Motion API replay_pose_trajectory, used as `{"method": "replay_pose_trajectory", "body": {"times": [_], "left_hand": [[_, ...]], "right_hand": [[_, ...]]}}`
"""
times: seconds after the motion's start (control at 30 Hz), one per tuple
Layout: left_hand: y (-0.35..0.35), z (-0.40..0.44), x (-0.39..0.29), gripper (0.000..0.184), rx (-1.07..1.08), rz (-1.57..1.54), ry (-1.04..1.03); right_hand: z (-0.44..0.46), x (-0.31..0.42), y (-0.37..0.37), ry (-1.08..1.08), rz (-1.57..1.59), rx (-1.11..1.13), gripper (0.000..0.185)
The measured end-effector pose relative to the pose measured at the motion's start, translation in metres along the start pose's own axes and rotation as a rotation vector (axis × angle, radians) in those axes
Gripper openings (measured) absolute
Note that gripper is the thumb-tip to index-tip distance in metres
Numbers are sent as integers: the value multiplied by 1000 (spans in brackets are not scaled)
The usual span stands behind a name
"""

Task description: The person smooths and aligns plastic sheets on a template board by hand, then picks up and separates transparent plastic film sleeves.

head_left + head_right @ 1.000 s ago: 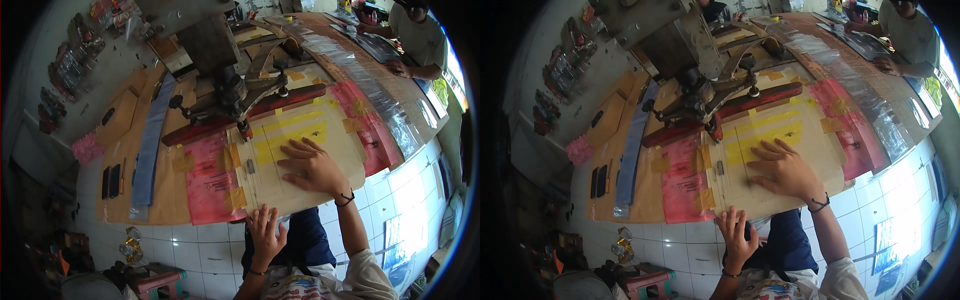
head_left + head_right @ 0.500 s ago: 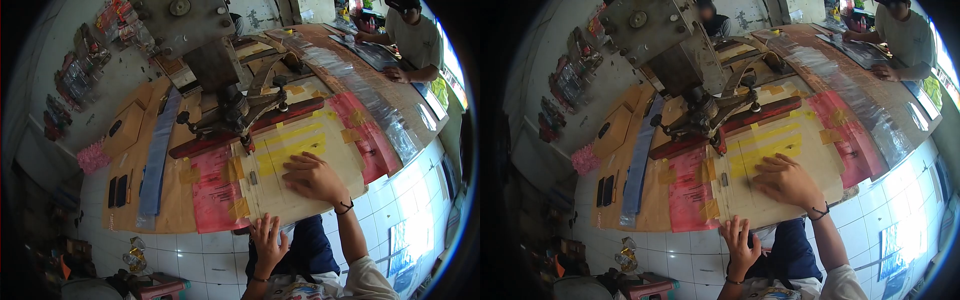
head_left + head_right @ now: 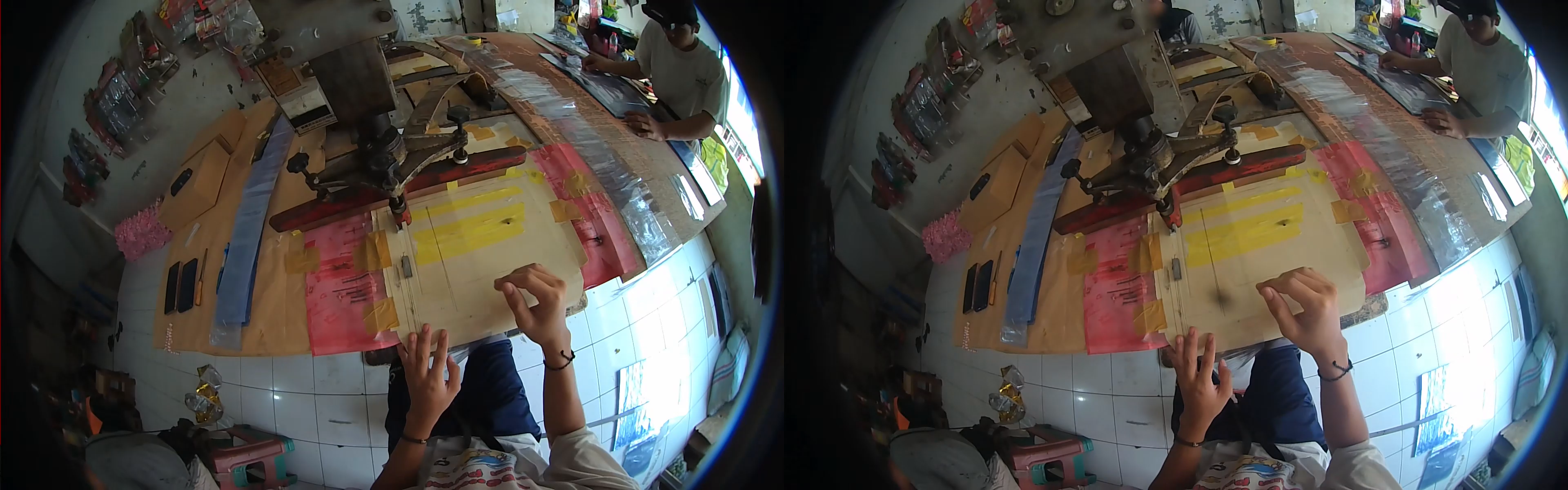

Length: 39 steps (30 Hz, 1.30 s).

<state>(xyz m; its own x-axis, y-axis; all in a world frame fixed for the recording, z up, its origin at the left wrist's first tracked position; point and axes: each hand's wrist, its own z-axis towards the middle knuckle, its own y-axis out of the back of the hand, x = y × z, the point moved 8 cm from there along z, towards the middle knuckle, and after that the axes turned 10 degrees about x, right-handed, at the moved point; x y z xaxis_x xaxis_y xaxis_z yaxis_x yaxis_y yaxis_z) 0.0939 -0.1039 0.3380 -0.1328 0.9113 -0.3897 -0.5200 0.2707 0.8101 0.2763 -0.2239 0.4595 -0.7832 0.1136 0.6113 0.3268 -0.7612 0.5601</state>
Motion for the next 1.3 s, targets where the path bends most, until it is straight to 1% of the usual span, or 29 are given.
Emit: {"method": "replay_pose_trajectory", "body": {"times": [0.13, 0.3, 0.4, 0.5, 0.57, 0.6, 0.7, 0.8, 0.9, 1.0, 1.1, 1.3], "left_hand": [[2, 1, 1, 60, -29, -21, -2], [22, 7, -6, 46, -98, -10, -12], [40, 16, -7, 37, -164, -39, -50], [56, 32, -5, 30, -224, -17, -34], [68, 38, -7, 27, -228, 52, 8], [70, 37, -5, 26, -278, 56, 5], [70, 39, -7, 27, -257, 25, -5], [68, 47, -9, 29, -240, 23, -62], [65, 53, -4, 31, -205, -85, -73], [66, 62, -5, 33, -142, -138, -78], [64, 76, -7, 34, -31, -209, -59], [71, 99, -8, 37, -29, -142, -141]], "right_hand": [[0, -11, -13, -56, -102, 58, 12], [6, -3, -22, -42, -286, 155, 16], [7, -7, -23, -102, -242, 174, 17], [20, -15, -24, -218, -168, 329, 18], [35, -18, -26, -223, -136, 297, 20], [41, -21, -29, -224, -119, 279, 21], [51, -22, -47, -23, -226, 205, 25], [50, -20, -49, -61, -251, 225, 28], [48, -28, -50, -78, -260, 241, 29], [49, -26, -50, -71, -257, 238, 29], [49, -25, -49, -84, -260, 236, 28], [48, -26, -51, -77, -271, 251, 29]]}}
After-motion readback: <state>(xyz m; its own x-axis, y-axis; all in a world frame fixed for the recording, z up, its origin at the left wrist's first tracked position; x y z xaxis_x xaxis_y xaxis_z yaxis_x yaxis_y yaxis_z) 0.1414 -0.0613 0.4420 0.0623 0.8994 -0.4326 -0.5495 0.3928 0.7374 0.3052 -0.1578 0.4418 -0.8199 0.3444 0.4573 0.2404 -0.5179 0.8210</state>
